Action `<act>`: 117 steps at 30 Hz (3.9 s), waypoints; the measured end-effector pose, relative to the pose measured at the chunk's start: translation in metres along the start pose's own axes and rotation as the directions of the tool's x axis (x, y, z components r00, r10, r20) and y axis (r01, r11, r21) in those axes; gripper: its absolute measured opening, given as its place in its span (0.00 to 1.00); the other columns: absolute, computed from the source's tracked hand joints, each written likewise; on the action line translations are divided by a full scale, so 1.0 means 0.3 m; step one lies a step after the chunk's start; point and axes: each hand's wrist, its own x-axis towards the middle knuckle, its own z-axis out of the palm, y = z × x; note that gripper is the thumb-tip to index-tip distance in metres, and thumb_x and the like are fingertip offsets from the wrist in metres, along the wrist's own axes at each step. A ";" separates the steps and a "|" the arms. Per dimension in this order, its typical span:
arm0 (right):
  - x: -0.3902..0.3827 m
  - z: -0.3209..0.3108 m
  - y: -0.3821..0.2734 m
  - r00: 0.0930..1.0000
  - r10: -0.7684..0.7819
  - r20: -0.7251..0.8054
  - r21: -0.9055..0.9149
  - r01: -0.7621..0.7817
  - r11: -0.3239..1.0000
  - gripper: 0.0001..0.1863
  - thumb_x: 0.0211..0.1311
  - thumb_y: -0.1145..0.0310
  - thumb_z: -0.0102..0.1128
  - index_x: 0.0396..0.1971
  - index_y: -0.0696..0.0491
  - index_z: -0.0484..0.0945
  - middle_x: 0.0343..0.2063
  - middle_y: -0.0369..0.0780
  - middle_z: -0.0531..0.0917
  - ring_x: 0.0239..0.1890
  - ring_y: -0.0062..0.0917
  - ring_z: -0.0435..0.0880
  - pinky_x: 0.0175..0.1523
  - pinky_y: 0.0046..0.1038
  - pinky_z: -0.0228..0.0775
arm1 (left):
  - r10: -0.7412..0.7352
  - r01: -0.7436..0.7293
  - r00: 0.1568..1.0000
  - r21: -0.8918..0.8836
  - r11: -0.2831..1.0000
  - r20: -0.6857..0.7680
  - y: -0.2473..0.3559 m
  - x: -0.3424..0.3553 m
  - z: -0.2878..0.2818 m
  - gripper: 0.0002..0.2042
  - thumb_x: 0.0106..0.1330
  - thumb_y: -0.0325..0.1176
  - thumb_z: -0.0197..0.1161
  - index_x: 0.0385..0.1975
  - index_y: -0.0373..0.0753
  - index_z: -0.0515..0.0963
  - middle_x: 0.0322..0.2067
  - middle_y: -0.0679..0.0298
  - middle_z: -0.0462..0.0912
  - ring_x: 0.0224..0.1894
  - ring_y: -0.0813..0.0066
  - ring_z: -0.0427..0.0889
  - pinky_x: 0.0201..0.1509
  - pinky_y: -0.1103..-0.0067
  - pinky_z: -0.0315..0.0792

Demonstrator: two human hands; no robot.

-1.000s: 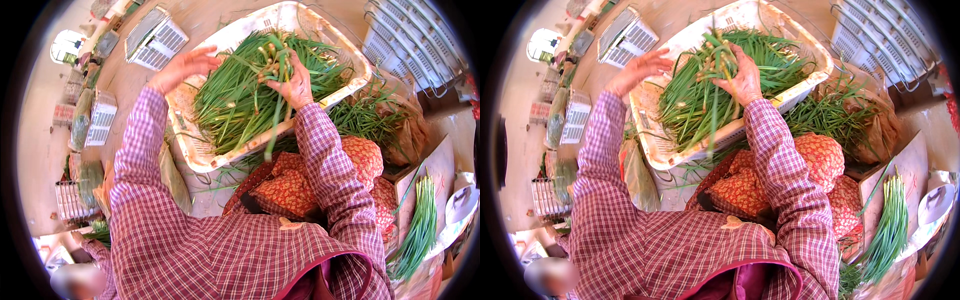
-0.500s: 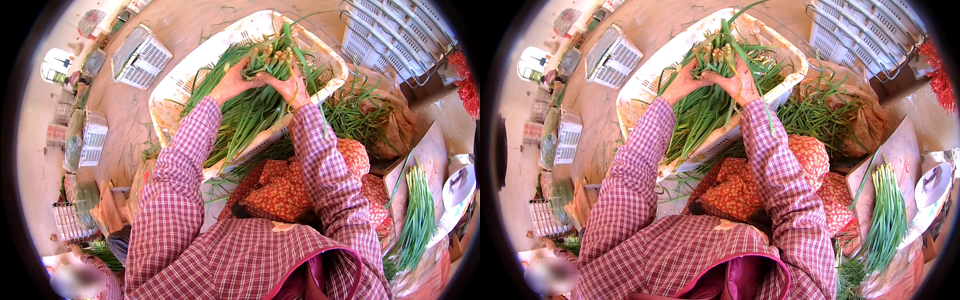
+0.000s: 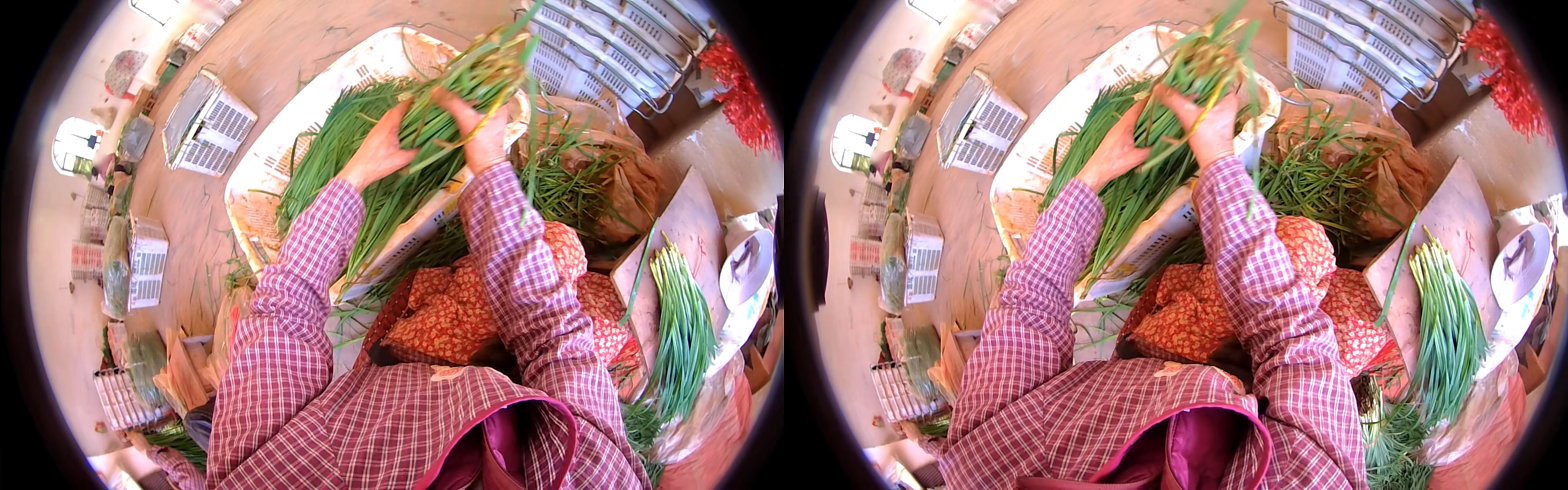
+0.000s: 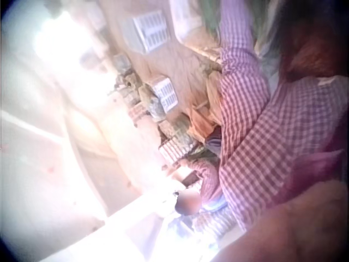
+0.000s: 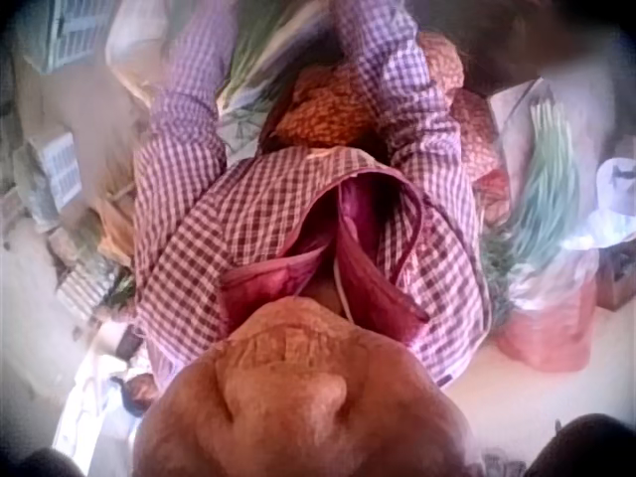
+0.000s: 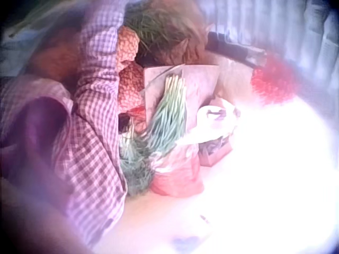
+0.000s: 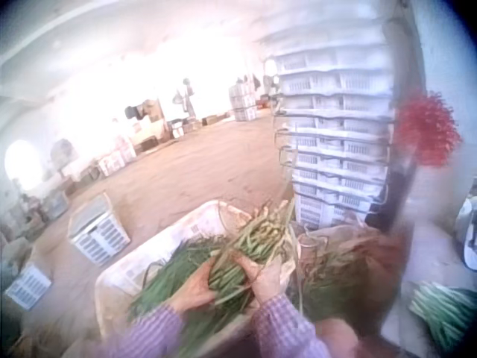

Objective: The person picks up bunches of green leaves, removes individual yellowed or damaged leaves by hand, and places the cleaned bunches into a stack or basket.

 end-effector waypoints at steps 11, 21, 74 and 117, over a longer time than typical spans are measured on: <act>0.190 -0.452 -0.485 0.950 -0.213 -0.226 0.420 0.293 0.859 0.20 0.56 0.59 0.66 0.47 0.53 0.79 0.44 0.36 0.81 0.49 0.26 0.78 0.60 0.32 0.66 | -0.503 0.443 0.811 0.247 0.862 0.300 -0.298 -0.248 -0.387 0.30 0.57 0.37 0.70 0.61 0.37 0.70 0.53 0.53 0.79 0.55 0.69 0.78 0.59 0.73 0.72; -0.126 -0.209 -0.376 0.978 0.143 0.154 0.625 -0.208 0.752 0.21 0.55 0.63 0.67 0.47 0.56 0.77 0.41 0.38 0.81 0.43 0.26 0.80 0.52 0.30 0.75 | 0.015 0.192 0.886 -0.396 0.898 0.464 0.449 0.090 -0.371 0.45 0.59 0.61 0.62 0.70 0.37 0.55 0.64 0.53 0.68 0.68 0.64 0.63 0.72 0.72 0.53; 0.205 -0.801 -0.364 0.982 -0.179 -0.057 0.154 0.185 0.970 0.22 0.69 0.43 0.47 0.20 0.43 0.67 0.12 0.25 0.61 0.11 0.10 0.53 0.16 0.20 0.41 | -0.665 0.748 0.660 -0.389 0.537 0.350 0.376 -0.472 -0.219 0.50 0.41 0.20 0.77 0.64 0.22 0.51 0.54 0.49 0.73 0.51 0.65 0.80 0.55 0.73 0.76; -0.085 -0.295 -0.266 0.966 -0.103 0.237 -0.515 0.215 0.829 0.16 0.53 0.59 0.67 0.25 0.58 0.77 0.18 0.44 0.78 0.25 0.30 0.79 0.33 0.34 0.70 | 0.025 0.124 0.972 0.604 0.787 -0.232 0.364 -0.293 -0.207 0.35 0.52 0.35 0.70 0.64 0.57 0.68 0.26 0.57 0.83 0.27 0.60 0.83 0.31 0.69 0.73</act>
